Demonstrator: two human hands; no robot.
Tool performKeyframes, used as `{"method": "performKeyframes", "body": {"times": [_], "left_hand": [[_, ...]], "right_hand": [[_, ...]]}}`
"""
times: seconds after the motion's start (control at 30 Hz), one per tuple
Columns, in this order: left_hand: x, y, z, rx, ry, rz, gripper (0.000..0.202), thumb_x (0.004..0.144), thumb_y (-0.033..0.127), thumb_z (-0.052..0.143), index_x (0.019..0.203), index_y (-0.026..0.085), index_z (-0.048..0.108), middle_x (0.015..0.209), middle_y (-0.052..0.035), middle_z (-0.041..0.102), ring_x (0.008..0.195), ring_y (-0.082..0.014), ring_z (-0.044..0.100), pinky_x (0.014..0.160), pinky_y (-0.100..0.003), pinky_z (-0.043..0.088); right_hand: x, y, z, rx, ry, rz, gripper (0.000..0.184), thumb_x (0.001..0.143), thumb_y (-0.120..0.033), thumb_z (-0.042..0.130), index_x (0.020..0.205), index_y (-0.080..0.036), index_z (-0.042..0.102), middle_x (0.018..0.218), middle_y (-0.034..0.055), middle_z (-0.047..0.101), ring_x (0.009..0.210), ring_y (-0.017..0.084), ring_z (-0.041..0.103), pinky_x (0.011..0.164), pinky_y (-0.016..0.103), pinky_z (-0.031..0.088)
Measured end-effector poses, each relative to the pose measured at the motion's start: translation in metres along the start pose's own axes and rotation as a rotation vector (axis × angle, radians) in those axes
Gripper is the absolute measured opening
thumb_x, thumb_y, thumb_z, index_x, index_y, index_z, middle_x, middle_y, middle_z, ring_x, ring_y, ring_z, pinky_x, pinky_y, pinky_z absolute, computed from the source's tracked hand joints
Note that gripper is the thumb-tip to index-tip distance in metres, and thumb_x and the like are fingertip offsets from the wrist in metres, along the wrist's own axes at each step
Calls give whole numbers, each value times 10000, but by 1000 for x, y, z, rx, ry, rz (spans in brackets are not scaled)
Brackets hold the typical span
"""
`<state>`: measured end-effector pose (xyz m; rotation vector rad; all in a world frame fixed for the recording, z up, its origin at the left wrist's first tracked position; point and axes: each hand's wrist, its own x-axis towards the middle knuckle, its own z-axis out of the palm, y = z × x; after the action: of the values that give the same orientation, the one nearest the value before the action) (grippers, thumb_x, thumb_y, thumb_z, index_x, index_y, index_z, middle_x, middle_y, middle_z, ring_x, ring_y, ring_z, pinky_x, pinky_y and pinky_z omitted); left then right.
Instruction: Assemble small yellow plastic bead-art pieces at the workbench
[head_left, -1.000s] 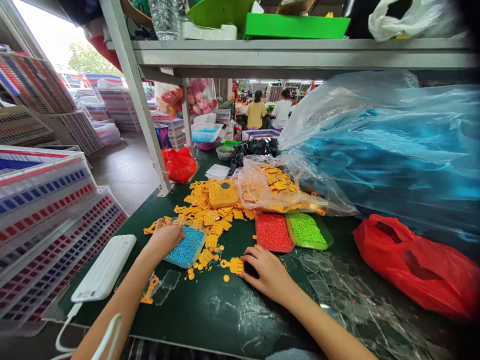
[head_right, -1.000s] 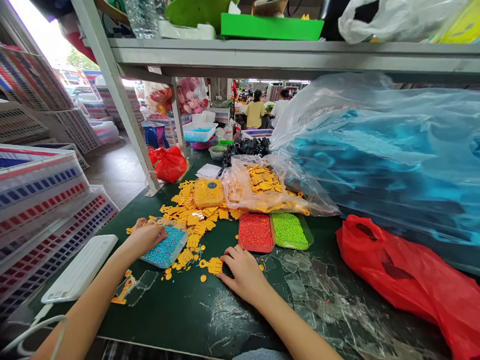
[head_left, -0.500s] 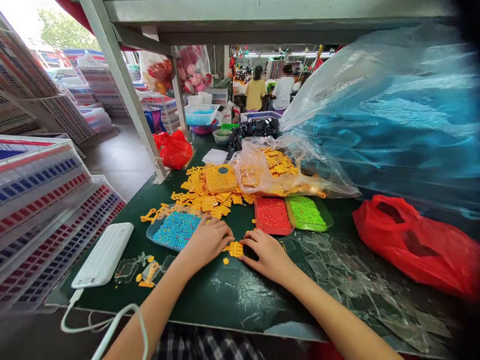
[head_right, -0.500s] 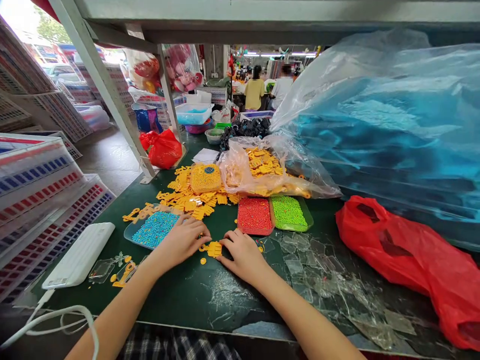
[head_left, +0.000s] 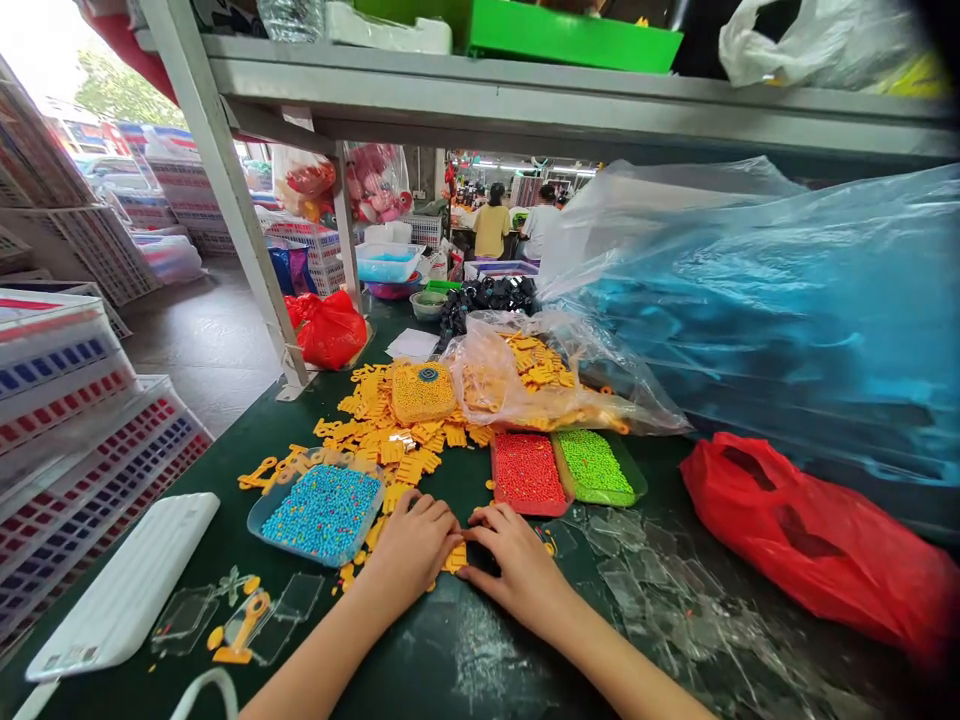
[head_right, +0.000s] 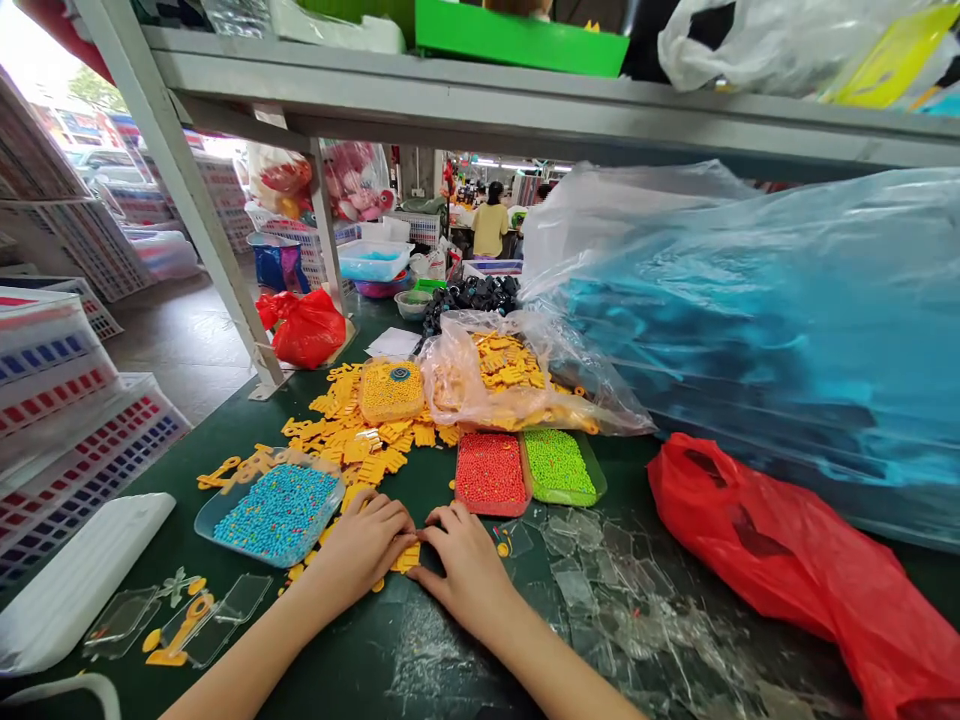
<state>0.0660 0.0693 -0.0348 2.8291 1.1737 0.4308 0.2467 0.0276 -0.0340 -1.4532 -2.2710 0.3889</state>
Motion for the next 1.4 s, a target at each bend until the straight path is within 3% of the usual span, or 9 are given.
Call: {"method": "performKeyframes", "body": {"times": [0.3,0.6,0.97,1.07,1.13,1.23,1.3,1.4], "left_hand": [[-4,-2,3,-112,50,-39,184,935,265,560,858,234,724,889,-12,716,854,-195,582,849,-395,369],[-6,-1,10,-115,57,-45,173,926,286,581,951,273,752,953,-19,683,907,-197,563,861,-373,389],[-7,2,-9,-136,-77,3,273,953,257,500,1143,223,693,1089,-71,659,988,-237,571,888,-416,441],[-7,-3,-21,-202,2,10,299,972,242,443,1160,224,674,1070,-65,675,987,-213,590,875,-373,462],[-10,-12,-34,-220,161,-63,320,987,253,395,1152,217,666,1062,-68,690,992,-203,603,880,-354,468],[-20,-38,-57,-82,363,-341,324,977,339,399,1068,195,675,1036,-82,709,980,-235,609,902,-388,460],[-31,-57,-71,58,320,-545,335,953,385,420,977,190,691,993,-87,717,939,-263,612,883,-413,460],[-42,-81,-84,167,33,-713,317,892,405,488,840,210,733,988,-93,718,956,-306,611,826,-418,461]], "right_hand": [[-1,0,3,-11,12,32,301,746,-281,785,1028,-218,697,1127,69,660,1075,259,563,923,412,495],[-1,2,5,-58,71,5,249,728,-307,799,938,-210,707,1068,73,674,1029,266,576,875,421,508],[-3,3,3,-86,35,-49,239,773,-363,755,944,-205,700,1074,78,668,1015,254,567,868,423,501],[-3,2,2,-70,34,-49,236,779,-372,747,951,-216,703,1050,76,668,1005,253,572,860,424,502],[-2,2,2,-58,40,-49,236,787,-375,739,961,-220,704,1041,78,666,1000,251,577,861,425,502],[-3,3,2,-42,45,-47,229,788,-377,737,947,-217,703,1044,82,663,998,251,581,853,421,504],[-3,3,3,-35,43,-50,218,788,-368,738,936,-213,699,1045,82,663,996,252,581,847,419,506],[-3,4,4,-43,52,-59,213,788,-360,738,932,-208,694,1046,83,662,996,257,580,840,424,505]]}}
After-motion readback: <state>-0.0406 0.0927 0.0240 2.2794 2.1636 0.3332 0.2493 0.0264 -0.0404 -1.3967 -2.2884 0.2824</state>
